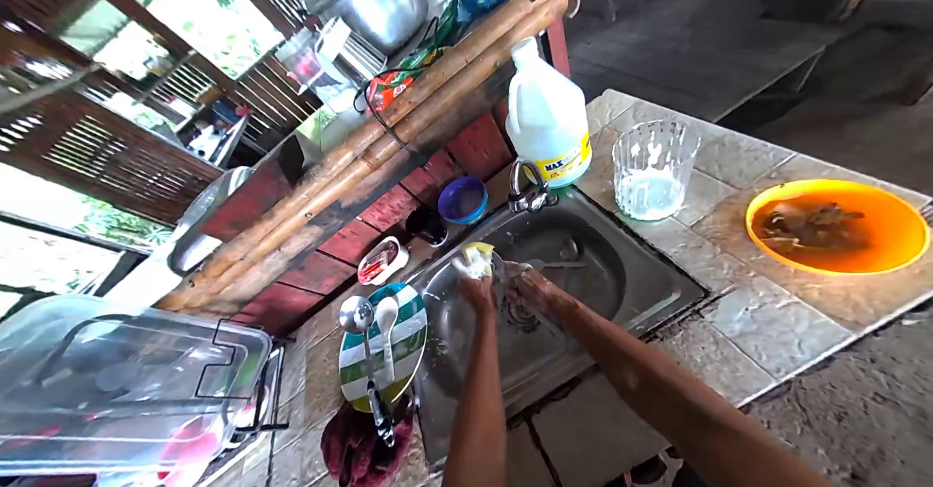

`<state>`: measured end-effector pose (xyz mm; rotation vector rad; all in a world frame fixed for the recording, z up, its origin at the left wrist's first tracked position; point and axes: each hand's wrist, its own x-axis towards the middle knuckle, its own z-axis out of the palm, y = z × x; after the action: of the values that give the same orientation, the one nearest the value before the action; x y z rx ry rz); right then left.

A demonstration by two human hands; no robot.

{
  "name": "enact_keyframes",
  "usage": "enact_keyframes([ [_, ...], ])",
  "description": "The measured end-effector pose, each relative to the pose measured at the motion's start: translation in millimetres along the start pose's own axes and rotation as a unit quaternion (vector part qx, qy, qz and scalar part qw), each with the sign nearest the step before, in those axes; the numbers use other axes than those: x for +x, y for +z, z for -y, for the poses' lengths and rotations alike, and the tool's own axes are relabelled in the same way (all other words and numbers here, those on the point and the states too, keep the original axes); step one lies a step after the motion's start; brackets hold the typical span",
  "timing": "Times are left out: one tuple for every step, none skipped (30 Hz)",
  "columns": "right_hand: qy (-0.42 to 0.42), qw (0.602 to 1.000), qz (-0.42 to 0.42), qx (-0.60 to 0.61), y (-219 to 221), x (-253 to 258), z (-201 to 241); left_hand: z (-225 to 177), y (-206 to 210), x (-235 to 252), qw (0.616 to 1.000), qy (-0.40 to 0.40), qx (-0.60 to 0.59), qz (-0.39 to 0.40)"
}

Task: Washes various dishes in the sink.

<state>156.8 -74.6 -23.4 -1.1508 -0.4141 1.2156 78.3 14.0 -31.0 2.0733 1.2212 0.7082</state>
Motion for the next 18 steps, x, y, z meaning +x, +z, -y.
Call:
enact_keyframes([
  [-0.003, 1.0, -0.007, -0.015, -2.6, -0.9, 1.0, 7.6, 9.4, -4.6, 0.999, 0.014, -0.042, 0.01],
  [-0.003, 0.999, -0.017, -0.033, -5.9, -2.4, 2.4, 11.5, 14.3, -6.9, 0.997, 0.04, -0.057, 0.035],
  [-0.003, 0.999, -0.022, -0.044, -8.4, -3.5, 3.8, 10.9, 13.4, -4.8, 0.995, 0.064, -0.038, 0.059],
  [0.001, 0.999, -0.02, -0.041, -8.7, -3.2, 2.2, 8.7, 9.1, 1.5, 0.994, 0.081, 0.01, 0.07],
  [0.012, 0.999, -0.013, -0.033, -8.1, -1.8, -0.7, 4.9, 2.6, 9.5, 0.991, 0.09, 0.06, 0.073],
  [0.021, 0.999, 0.004, -0.025, -6.9, -0.3, -3.3, -2.7, -5.7, 17.3, 0.989, 0.081, 0.101, 0.074],
  [0.026, 0.999, 0.019, -0.014, -4.0, 1.1, -6.0, -10.1, -11.9, 23.6, 0.99, 0.057, 0.118, 0.057],
  [0.022, 0.999, 0.03, -0.009, 0.3, 1.6, -7.3, -16.0, -14.1, 27.9, 0.995, 0.025, 0.098, 0.024],
  [0.015, 0.999, 0.033, -0.006, 4.2, 0.8, -7.3, -17.8, -11.5, 28.4, 0.999, -0.007, 0.039, -0.01],
  [0.01, 1.0, 0.025, -0.011, 5.4, -0.7, -6.5, -16.2, -5.0, 23.8, 0.998, -0.031, -0.047, -0.029],
  [0.005, 1.0, 0.007, -0.028, 4.8, -2.2, -5.6, -14.5, 1.9, 15.9, 0.99, -0.061, -0.126, -0.016],
  [0.002, 0.998, -0.014, -0.058, 4.6, -5.7, -2.2, -15.0, 6.9, 6.8, 0.979, -0.097, -0.177, 0.016],
  [-0.001, 0.996, -0.028, -0.09, 4.1, -10.3, 1.7, -17.3, 9.4, 0.4, 0.969, -0.12, -0.21, 0.049],
  [-0.007, 0.993, -0.031, -0.113, 4.4, -12.7, 3.6, -20.8, 8.1, -1.7, 0.965, -0.124, -0.22, 0.065],
  [-0.02, 0.992, -0.026, -0.121, 5.5, -12.5, 2.2, -25.2, 4.5, -0.2, 0.969, -0.113, -0.212, 0.065],
  [-0.037, 0.992, -0.014, -0.119, 6.8, -9.5, -0.7, -27.8, 1.1, 4.7, 0.974, -0.092, -0.202, 0.049],
  [-0.047, 0.992, 0.005, -0.115, 9.4, -6.1, -1.8, -25.9, -1.6, 13.4, 0.977, -0.075, -0.198, 0.021],
  [-0.052, 0.991, 0.022, -0.119, 13.2, -4.8, -3.2, -22.2, -4.4, 23.7, 0.975, -0.072, -0.211, -0.016],
])
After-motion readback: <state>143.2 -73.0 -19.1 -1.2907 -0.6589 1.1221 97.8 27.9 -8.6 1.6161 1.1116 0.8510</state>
